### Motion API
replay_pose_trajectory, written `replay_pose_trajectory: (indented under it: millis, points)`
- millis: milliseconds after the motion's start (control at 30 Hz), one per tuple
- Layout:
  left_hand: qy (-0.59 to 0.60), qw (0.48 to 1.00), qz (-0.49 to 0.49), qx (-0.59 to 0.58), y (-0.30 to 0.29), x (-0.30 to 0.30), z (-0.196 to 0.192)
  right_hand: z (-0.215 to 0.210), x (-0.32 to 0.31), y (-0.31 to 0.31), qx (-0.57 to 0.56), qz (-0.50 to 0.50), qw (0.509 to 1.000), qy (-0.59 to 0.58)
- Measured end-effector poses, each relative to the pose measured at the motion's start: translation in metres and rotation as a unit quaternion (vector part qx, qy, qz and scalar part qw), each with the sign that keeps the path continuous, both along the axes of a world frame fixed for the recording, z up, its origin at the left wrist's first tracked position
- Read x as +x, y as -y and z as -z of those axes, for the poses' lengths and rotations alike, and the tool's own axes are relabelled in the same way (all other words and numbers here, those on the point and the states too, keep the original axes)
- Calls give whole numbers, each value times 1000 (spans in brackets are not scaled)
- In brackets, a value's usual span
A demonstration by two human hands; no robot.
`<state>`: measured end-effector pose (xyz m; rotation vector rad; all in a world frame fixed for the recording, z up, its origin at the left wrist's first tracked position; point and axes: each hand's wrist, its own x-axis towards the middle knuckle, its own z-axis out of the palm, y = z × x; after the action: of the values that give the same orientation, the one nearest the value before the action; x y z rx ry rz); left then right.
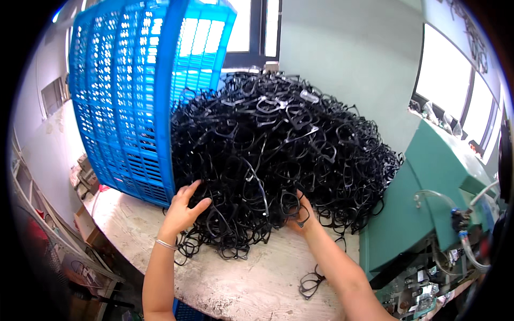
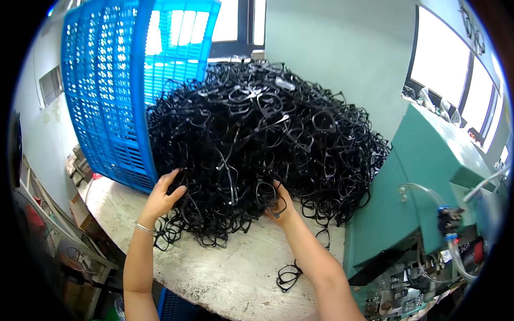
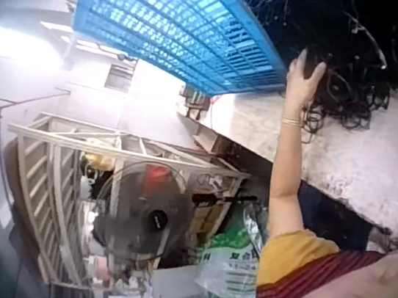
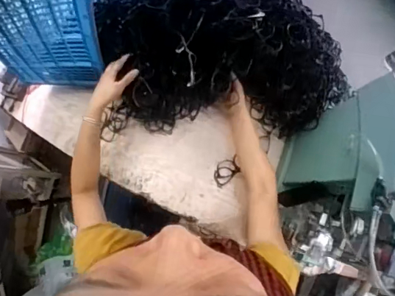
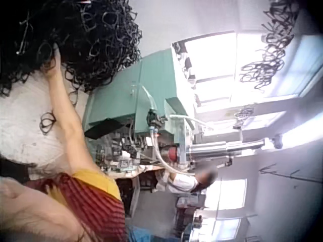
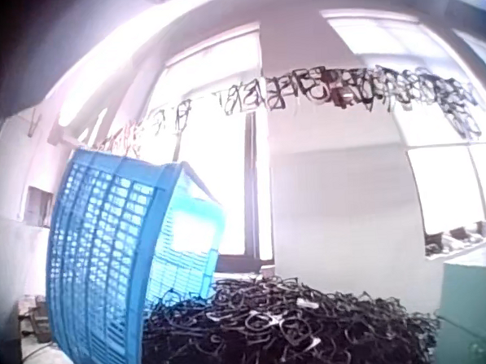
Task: The person repeatedly picks up black eyeglass frames, places them into a green jig on a press machine, and operates the press to attach small metal components. Finished frames are placed on the table, and the person occasionally gathers them into a blue basket.
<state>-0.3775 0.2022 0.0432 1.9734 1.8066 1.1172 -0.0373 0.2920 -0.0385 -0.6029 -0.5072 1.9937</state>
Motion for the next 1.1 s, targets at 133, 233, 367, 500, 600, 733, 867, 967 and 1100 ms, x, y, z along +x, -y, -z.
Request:
replay_pose_trajectory:
  millis: [133, 233, 367, 500, 600, 733, 867, 967, 1100]
  points:
    - [18, 996, -40, 73, -18, 18, 29, 30, 9, -42, 50, -53, 996, -44]
    - [2, 988, -125, 87, -29, 25, 38, -17, -15, -38, 52, 14, 998, 16]
    - [43, 988, -142, 35, -31, 57, 8, -43, -11, -49, -16, 51, 998, 42]
    - [51, 993, -106, 21, -5, 135, -10, -50, 85, -87, -10, 91, 980, 177]
    - [-5, 995, -74, 62, 27, 192, -17, -108, 123, -65, 33, 84, 863, 498]
    - [7, 999, -43, -2, 35, 235, -36, -149, 150, -10, -14, 142, 792, 594]
    - [-63, 998, 15, 22, 54, 267, -30, -172, 182, 23, -5, 136, 653, 745]
    - [-111, 994, -2, 6, 57, 257, -28, -193, 107, 64, 48, 215, 450, 865]
    - [-106, 990, 71, -55, 49, 222, -41, -210, 75, 106, 148, 233, 312, 909]
